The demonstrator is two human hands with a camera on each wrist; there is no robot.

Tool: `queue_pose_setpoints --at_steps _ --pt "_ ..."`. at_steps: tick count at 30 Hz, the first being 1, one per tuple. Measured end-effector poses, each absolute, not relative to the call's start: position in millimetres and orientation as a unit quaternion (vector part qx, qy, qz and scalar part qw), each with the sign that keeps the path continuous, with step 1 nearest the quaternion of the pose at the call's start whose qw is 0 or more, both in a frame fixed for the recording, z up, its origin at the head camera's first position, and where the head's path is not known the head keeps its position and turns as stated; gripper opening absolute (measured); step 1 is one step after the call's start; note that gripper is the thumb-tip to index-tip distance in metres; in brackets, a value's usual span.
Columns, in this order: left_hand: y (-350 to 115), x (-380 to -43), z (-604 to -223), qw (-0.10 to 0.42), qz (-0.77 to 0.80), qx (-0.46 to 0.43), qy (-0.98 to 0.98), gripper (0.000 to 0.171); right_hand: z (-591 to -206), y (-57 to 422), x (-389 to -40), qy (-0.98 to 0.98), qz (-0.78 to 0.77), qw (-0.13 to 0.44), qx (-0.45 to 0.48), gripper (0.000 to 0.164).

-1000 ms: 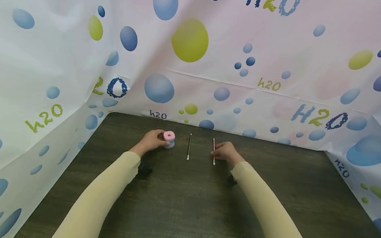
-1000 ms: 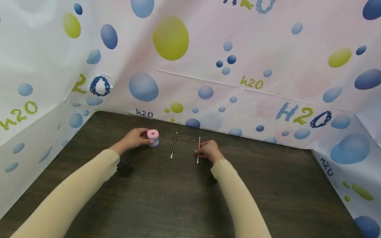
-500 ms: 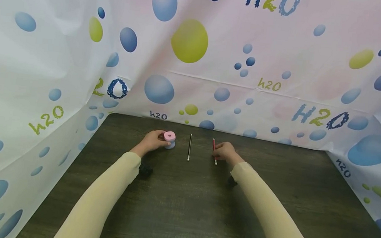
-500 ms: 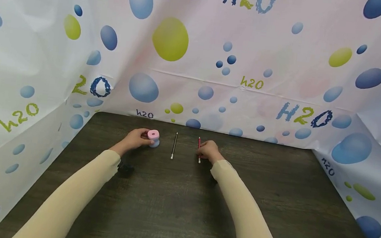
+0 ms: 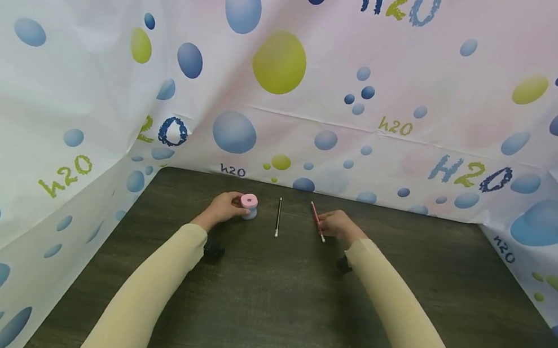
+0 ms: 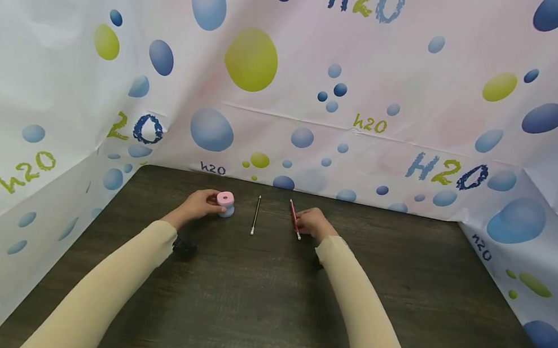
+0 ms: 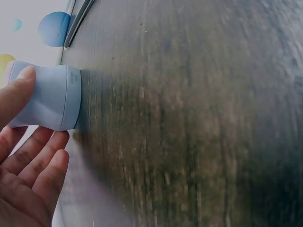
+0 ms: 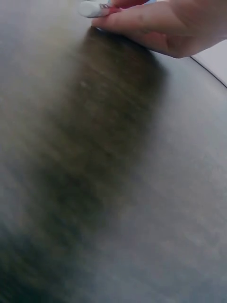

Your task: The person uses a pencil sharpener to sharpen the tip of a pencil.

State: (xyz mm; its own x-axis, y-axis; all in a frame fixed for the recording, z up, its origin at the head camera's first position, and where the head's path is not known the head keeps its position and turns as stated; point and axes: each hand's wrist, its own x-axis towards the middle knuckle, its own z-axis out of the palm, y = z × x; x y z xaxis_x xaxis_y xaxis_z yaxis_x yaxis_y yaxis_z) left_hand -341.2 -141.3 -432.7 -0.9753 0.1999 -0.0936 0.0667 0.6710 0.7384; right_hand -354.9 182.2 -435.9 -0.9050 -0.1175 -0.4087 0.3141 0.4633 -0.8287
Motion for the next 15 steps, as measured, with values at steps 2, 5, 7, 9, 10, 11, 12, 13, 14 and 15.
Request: queue_pose_setpoints --at_steps 2,5,7,9,10,11,12,13,14,15 --pt "-140.8 -341.0 -432.9 0.085 0.400 0.073 0.910 0.059 -436.7 184.6 -355.7 0.827 -0.516 0.213 0.061 0.044" --pt "-140.2 -341.0 -433.5 0.087 0.399 0.072 0.910 0.059 -437.4 187.2 -356.1 0.821 -0.525 0.216 0.066 0.045" --pt "-139.8 -341.1 -433.7 0.086 0.399 0.072 0.910 0.059 -437.9 188.3 -356.2 0.815 -0.533 0.217 0.069 0.046" --pt "-139.4 -341.0 -433.7 0.084 0.400 0.073 0.910 0.059 -438.2 189.2 -356.3 0.812 -0.538 0.216 0.069 0.047" --pt "-139.2 -341.2 -433.7 0.083 0.399 0.074 0.910 0.059 -438.3 189.4 -356.5 0.810 -0.540 0.217 0.070 0.047" --pt "-139.1 -341.4 -433.7 0.082 0.399 0.075 0.910 0.059 -438.4 189.5 -356.7 0.808 -0.543 0.218 0.070 0.048" --pt "-139.1 -341.9 -434.0 0.082 0.399 0.075 0.910 0.059 -437.3 189.5 -356.8 0.806 -0.545 0.221 0.072 0.048" --pt "-139.1 -342.4 -434.2 0.081 0.398 0.075 0.911 0.059 -436.1 189.8 -356.8 0.804 -0.546 0.223 0.073 0.049" --pt "-139.0 -342.7 -434.3 0.081 0.398 0.075 0.911 0.059 -435.6 189.8 -356.9 0.802 -0.549 0.224 0.076 0.049" --pt "-139.0 -342.8 -434.3 0.081 0.398 0.074 0.911 0.058 -436.6 190.5 -358.5 0.799 -0.551 0.227 0.076 0.049"
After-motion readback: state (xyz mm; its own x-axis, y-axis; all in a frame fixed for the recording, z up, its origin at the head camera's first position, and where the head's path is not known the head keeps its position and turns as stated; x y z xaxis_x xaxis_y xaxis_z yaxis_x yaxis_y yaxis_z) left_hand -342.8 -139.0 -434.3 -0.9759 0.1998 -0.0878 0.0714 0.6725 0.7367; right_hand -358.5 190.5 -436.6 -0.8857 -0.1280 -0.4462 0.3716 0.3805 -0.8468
